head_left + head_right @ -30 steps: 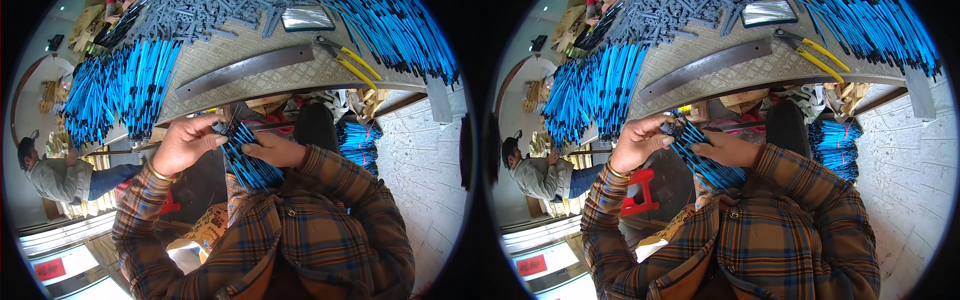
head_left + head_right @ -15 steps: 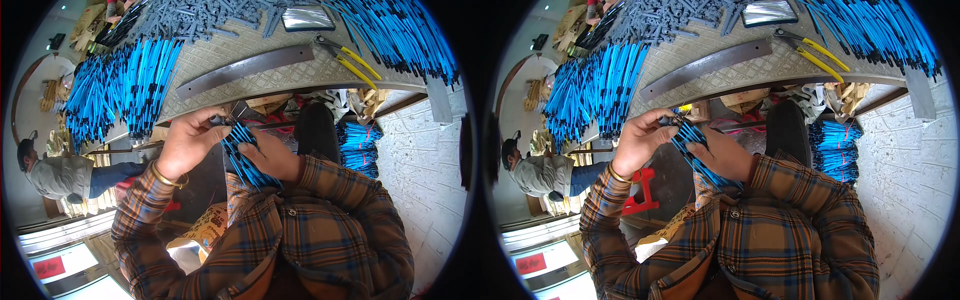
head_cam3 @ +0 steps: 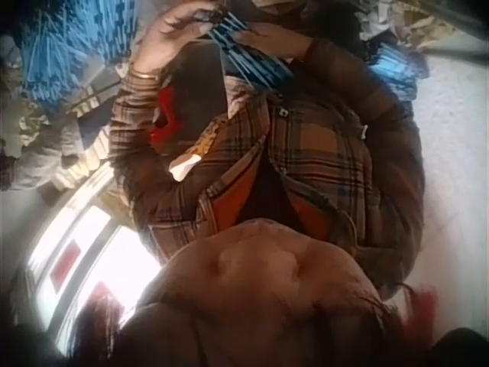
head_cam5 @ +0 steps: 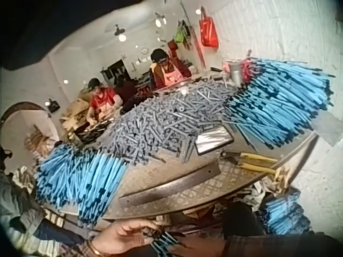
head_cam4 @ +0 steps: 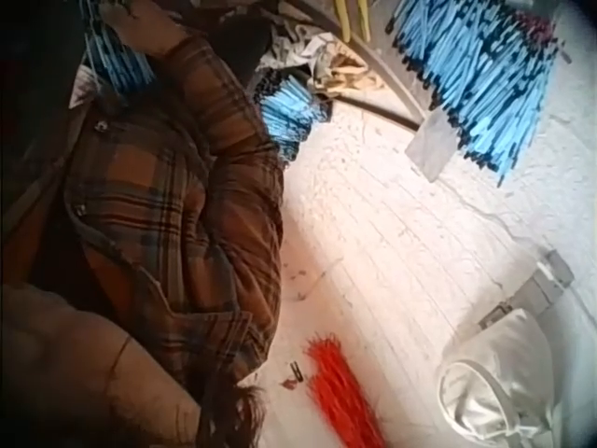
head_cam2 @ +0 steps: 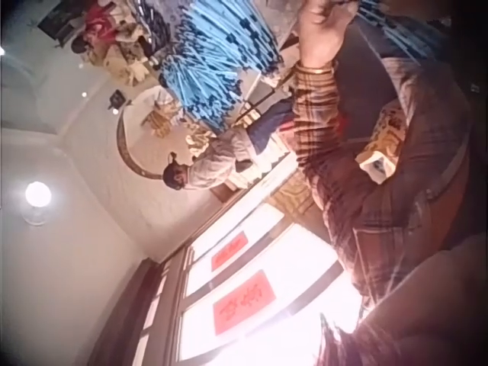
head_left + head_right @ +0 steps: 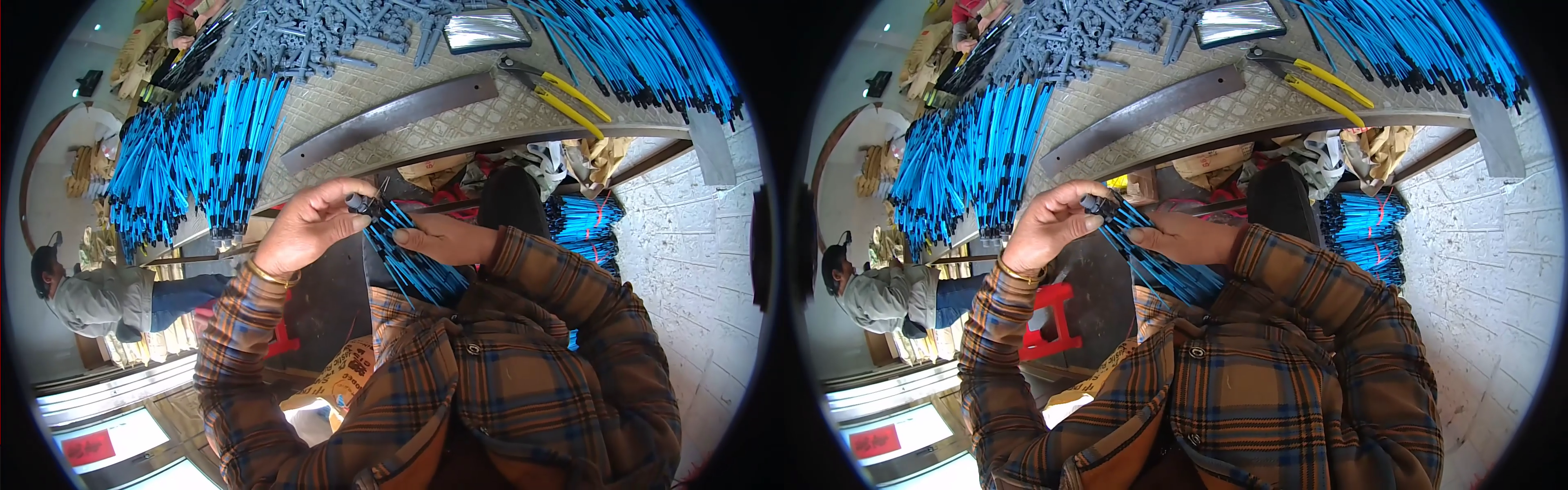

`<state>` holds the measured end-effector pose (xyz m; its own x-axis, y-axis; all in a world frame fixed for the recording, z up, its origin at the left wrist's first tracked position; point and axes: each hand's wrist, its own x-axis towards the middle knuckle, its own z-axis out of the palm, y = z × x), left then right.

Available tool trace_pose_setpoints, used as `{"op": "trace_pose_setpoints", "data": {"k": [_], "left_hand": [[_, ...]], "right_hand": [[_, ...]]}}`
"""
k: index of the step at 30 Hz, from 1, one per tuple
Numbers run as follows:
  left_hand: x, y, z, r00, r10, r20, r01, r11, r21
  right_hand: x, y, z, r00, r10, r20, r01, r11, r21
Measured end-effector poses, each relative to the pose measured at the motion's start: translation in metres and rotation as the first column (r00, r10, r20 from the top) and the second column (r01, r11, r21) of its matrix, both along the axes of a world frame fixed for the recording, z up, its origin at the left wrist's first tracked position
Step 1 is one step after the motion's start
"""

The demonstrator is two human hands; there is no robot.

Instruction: The person assembles umbrella frames by cutting components with pliers, threading wire through the rib ends, and securing the ribs into a central hub using pliers.

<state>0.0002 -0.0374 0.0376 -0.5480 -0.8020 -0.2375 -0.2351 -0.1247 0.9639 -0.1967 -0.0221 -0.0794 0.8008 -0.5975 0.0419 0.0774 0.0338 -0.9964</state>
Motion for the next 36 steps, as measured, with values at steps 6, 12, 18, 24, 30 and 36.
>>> {"op": "trace_pose_setpoints", "data": {"k": [6,12,18,24,30,36], "left_hand": [[0.001,0.011,-0.016,0.988,0.154,-0.007,-0.154,0.985,-0.072],[0.006,0.008,-0.007,0.983,0.179,0.031,-0.177,0.983,-0.057],[0.005,0.008,0.003,0.979,0.193,-0.06,-0.19,0.981,0.044],[0.003,0.016,-0.021,0.96,0.199,-0.194,-0.194,0.98,0.043],[-0.02,0.039,-0.052,0.889,0.421,-0.183,-0.439,0.896,-0.071],[-0.025,0.036,-0.062,0.868,0.484,-0.109,-0.496,0.839,-0.223]], "right_hand": [[0.013,0.021,0.013,0.971,-0.233,-0.063,0.222,0.965,-0.139],[0.019,0.033,0.011,0.849,-0.523,-0.069,0.489,0.829,-0.272],[0.002,0.002,0.02,0.96,-0.255,-0.117,0.216,0.938,-0.269],[0.0,-0.002,0.007,0.989,-0.093,-0.116,0.073,0.984,-0.16],[0.01,0.007,0.001,0.952,-0.257,-0.164,0.214,0.946,-0.243],[0.011,0.014,0.021,0.882,-0.385,-0.272,0.258,0.877,-0.406]]}}
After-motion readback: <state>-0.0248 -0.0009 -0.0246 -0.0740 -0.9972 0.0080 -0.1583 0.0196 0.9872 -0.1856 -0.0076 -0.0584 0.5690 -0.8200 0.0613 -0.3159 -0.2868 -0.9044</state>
